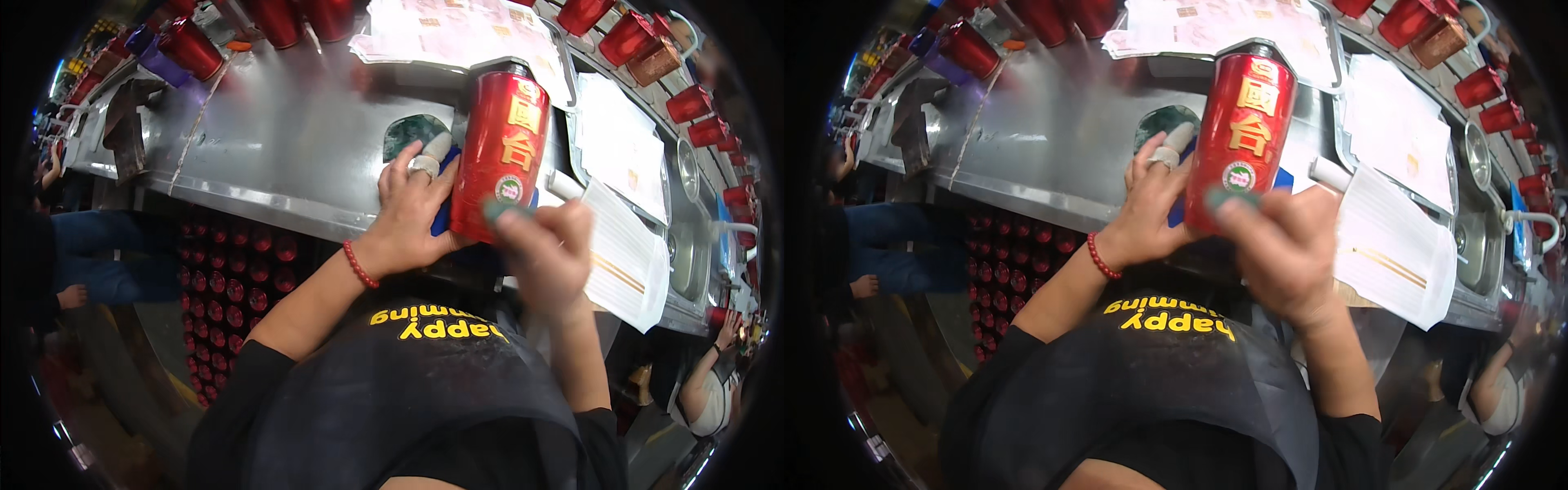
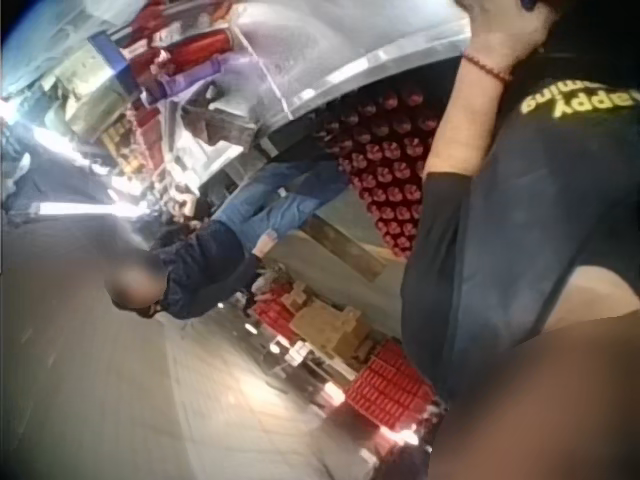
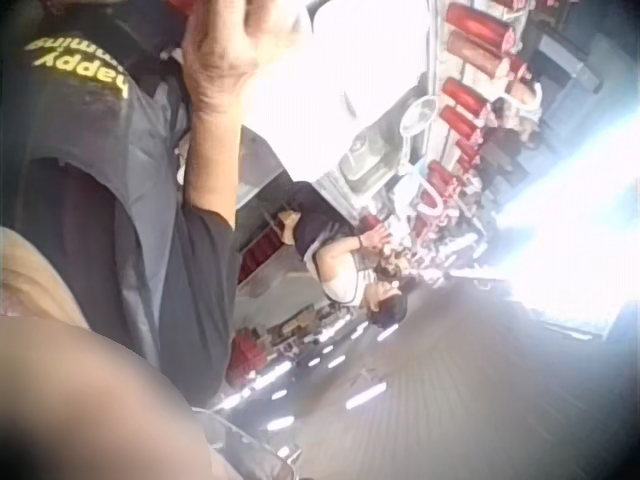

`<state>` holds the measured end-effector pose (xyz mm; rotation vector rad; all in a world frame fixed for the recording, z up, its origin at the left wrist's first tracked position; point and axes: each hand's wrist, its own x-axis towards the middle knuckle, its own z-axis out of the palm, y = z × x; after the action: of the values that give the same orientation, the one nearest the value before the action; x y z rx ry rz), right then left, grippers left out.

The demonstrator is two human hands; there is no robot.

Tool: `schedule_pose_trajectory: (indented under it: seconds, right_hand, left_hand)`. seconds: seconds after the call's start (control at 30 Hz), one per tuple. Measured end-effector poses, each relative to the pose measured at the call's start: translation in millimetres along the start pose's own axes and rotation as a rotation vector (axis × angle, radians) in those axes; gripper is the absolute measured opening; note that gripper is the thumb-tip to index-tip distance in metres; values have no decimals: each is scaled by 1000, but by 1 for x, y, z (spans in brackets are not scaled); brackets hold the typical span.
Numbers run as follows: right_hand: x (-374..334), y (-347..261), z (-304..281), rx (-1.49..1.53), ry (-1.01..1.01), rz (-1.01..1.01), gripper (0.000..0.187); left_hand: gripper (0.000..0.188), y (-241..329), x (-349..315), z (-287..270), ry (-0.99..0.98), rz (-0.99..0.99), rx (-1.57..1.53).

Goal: The person holds a red cylindrical can in a blue clamp and repeatedly rubs its surface with a small wooden stick and a green abrasive pad. The person rotates the can to treat different sides and continues the rubbing motion throughout the clip.

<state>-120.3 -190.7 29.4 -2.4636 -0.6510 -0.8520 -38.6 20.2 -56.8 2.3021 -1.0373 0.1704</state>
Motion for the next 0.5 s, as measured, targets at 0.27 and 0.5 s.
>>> schedule_pose_trajectory:
  seconds: [0.27,0.5]
  right_hand:
    - [-86,7,-52,211,-44,686,29]
    - [-172,60,-86,-439,-272,570,51]
  left_hand:
    - [83,30,2,-14,242,219,96]
    - [35,97,11,-13,60,318,-147]
